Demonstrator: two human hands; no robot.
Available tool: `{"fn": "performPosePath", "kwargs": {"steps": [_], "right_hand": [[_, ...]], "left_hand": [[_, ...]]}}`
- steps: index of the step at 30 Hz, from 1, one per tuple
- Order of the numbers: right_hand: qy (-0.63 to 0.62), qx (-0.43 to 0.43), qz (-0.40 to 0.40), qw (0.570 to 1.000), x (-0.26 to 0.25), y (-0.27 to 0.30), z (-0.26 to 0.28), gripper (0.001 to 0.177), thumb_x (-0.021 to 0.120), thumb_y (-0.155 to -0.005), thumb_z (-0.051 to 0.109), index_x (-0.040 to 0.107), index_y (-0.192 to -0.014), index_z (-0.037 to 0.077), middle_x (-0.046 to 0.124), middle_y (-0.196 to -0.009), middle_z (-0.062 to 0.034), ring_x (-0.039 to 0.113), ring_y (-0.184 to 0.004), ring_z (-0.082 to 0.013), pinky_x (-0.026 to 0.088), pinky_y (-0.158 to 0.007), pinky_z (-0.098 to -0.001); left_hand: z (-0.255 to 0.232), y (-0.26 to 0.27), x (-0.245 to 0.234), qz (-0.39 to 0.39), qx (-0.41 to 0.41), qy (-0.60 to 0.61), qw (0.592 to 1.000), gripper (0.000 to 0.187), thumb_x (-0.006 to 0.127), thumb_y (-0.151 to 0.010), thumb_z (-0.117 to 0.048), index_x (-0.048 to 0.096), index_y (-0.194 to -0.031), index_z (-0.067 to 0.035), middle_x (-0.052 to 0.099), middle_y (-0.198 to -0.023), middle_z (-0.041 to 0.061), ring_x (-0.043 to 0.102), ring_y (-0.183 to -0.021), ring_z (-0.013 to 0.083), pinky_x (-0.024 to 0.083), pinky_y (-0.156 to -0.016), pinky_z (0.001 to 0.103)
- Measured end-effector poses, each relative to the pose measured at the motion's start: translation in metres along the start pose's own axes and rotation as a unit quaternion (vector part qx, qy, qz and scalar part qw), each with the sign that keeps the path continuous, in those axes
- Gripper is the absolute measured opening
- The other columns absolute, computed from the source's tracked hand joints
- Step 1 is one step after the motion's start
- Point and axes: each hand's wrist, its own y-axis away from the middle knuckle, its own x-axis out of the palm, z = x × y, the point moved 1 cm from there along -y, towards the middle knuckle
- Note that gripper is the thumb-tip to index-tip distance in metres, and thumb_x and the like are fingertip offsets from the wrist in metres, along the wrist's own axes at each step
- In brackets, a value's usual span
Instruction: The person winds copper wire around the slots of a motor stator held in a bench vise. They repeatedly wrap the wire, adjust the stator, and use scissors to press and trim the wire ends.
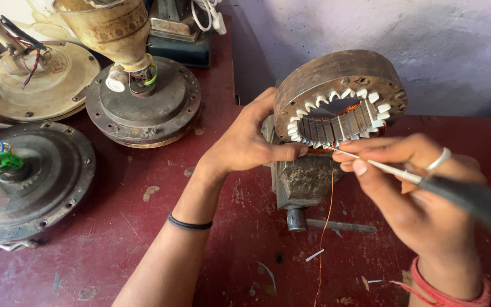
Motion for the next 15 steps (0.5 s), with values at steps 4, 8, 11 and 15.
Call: {"fn": "performPosePath", "kwargs": {"steps": [4, 8, 11, 15], "right_hand": [[0.053, -0.069, -0.015, 0.996, 0.012, -0.010, 0.009, 0.009, 0.072, -0.090, -0.006, 0.063, -0.091, -0.004, 0.073, -0.106, -0.0210, 0.076, -0.097, -0.0242, 0.065, -0.087, -0.0318], [0.081, -0.026, -0.054, 0.995, 0.018, -0.009, 0.004, 0.010, 0.075, -0.088, -0.006, 0.068, -0.094, -0.004, 0.075, -0.104, -0.0203, 0.077, -0.091, -0.0231, 0.060, -0.072, -0.0278], [0.056, 0.004, -0.134, 0.989, 0.004, 0.011, -0.008, 0.010, 0.074, -0.092, 0.004, 0.071, -0.101, -0.001, 0.074, -0.103, -0.0165, 0.074, -0.080, -0.0199, 0.052, -0.058, -0.0244], [-0.118, 0.024, -0.308, 0.944, -0.042, 0.037, -0.055, 0.010, 0.072, -0.098, 0.004, 0.069, -0.107, -0.001, 0.071, -0.102, -0.0141, 0.069, -0.083, -0.0197, 0.049, -0.064, -0.0253]], "left_hand": [[0.001, 0.000, 0.000, 0.006, -0.004, -0.001, 1.000, 0.066, 0.091, -0.076, -0.019, 0.064, -0.136, -0.007, 0.061, -0.129, 0.006, 0.058, -0.131, 0.0243, 0.042, -0.121, 0.043], [0.002, -0.001, 0.001, 0.008, 0.006, -0.012, 1.000, 0.066, 0.092, -0.078, -0.021, 0.064, -0.137, -0.008, 0.061, -0.130, 0.006, 0.058, -0.133, 0.0249, 0.042, -0.123, 0.045], [0.001, -0.002, 0.000, 0.009, 0.011, -0.031, 0.999, 0.065, 0.092, -0.078, -0.021, 0.065, -0.136, -0.009, 0.062, -0.128, 0.006, 0.059, -0.130, 0.0243, 0.044, -0.121, 0.044], [-0.001, -0.002, 0.000, -0.004, 0.000, -0.031, 1.000, 0.064, 0.089, -0.076, -0.019, 0.066, -0.134, -0.008, 0.063, -0.125, 0.006, 0.061, -0.127, 0.0234, 0.047, -0.118, 0.042]]}}
